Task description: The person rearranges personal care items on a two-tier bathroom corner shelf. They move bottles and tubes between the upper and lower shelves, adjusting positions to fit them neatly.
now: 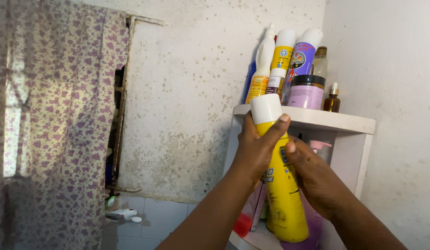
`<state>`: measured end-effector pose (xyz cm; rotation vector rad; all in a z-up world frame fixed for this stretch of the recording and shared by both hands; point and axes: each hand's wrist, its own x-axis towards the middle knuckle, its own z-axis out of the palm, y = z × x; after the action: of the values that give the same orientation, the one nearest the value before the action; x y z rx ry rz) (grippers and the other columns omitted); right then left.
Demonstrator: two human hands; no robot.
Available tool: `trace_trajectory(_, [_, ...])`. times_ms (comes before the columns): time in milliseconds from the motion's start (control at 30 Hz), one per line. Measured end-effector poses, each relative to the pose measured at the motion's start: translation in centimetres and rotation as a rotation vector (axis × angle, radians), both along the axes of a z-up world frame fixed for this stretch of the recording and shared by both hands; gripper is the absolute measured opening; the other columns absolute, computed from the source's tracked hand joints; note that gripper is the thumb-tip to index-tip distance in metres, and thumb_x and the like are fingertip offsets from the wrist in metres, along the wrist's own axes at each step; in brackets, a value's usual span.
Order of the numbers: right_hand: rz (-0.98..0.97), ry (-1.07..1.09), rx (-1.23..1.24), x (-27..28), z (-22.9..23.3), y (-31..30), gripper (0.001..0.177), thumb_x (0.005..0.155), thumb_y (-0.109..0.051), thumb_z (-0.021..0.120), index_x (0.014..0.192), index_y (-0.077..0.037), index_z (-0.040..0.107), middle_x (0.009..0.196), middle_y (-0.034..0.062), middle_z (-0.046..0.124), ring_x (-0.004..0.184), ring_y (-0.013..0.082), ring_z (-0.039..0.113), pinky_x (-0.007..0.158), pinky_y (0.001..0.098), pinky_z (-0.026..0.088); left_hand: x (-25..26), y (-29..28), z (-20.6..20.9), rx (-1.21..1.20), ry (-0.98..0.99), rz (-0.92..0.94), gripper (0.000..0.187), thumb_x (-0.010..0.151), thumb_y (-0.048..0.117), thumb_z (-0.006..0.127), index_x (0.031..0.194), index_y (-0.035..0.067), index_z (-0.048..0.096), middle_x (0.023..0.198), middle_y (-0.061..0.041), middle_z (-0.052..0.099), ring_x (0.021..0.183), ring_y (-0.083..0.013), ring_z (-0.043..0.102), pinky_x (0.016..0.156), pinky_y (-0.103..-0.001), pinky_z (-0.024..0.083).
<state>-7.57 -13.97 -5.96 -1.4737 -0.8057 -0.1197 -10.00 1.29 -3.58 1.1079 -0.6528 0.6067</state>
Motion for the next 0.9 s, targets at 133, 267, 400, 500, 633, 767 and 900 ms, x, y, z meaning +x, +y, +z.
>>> trace_trajectory(133, [-0.035,0.102,0.001,-1.6,0.7,-0.3,0.061,0.082,-0.033,0.072,0.135,-0.008,0.055,0.109,0.0126,0.072,0.097,0.024,0.071,0.082,0.0435,0.06,2.8,-0.5,0.1,0.261,0.173,0.21,0.07,0.093,0.064,0.054,0.143,0.016,0.056,0.139,-0.013,0.051,0.127,-0.0335,0.046,0.107,-0.046,0.036])
trace_trajectory(267, [-0.339,0.103,0.054,-0.1,-0.5,-1.6,0.055,0.078,-0.019,0.071,0.128,-0.007,0.053,0.099,0.0151,0.073,0.089,0.0252,0.072,0.08,0.0429,0.059,7.7,-0.1,-2.0,0.498,0.075,0.615,0.058,0.106,0.059,0.043,0.131,0.015,0.071,0.141,-0.01,0.059,0.133,-0.0391,0.042,0.119,-0.052,0.032])
trace_trajectory(400, [-0.452,0.015,0.099,2.1,-1.8,-3.6,0.054,0.086,-0.013,0.073,0.133,-0.002,0.05,0.102,0.0207,0.071,0.088,0.0308,0.072,0.076,0.047,0.059,10.6,0.5,-5.5,0.766,-0.247,0.957,0.059,0.083,0.035,0.066,0.138,0.014,0.061,0.145,-0.009,0.057,0.14,-0.0396,0.038,0.113,-0.06,0.027])
trace_trajectory(500, [-0.584,-0.011,0.082,1.6,-2.1,-4.5,0.05,0.083,-0.015,0.07,0.127,-0.002,0.051,0.1,0.018,0.071,0.087,0.0261,0.071,0.075,0.0421,0.057,11.2,0.0,-6.7,0.935,-0.302,1.019,0.063,0.08,0.03,0.07,0.14,0.011,0.059,0.144,-0.013,0.056,0.144,-0.0433,0.031,0.116,-0.067,0.015])
trace_trajectory(633, [-0.55,-0.033,0.127,1.2,-2.1,-4.8,0.047,0.082,-0.013,0.07,0.124,-0.001,0.053,0.102,0.0162,0.071,0.089,0.0254,0.071,0.076,0.0421,0.058,10.9,-0.8,-8.0,1.06,-0.179,0.92,0.065,0.083,0.033,0.071,0.143,0.011,0.055,0.14,-0.014,0.056,0.148,-0.0443,0.026,0.119,-0.074,0.004])
trace_trajectory(767, [-0.584,-0.006,0.142,1.1,-2.2,-4.9,0.045,0.083,-0.012,0.07,0.124,-0.002,0.054,0.103,0.0155,0.071,0.09,0.0256,0.071,0.076,0.0428,0.059,11.7,-1.5,-8.9,1.035,-0.228,0.98,0.075,0.075,0.027,0.073,0.146,0.012,0.052,0.143,-0.02,0.051,0.147,-0.0448,0.025,0.117,-0.073,0.004])
trace_trajectory(900, [-0.582,-0.022,0.107,1.1,-2.2,-4.6,0.046,0.083,-0.012,0.07,0.124,-0.001,0.055,0.102,0.016,0.071,0.089,0.0252,0.071,0.077,0.0416,0.057,13.0,-2.2,-8.7,0.977,-0.37,1.109,0.081,0.064,0.021,0.073,0.142,0.012,0.052,0.148,-0.021,0.048,0.143,-0.0481,0.023,0.11,-0.074,0.002])
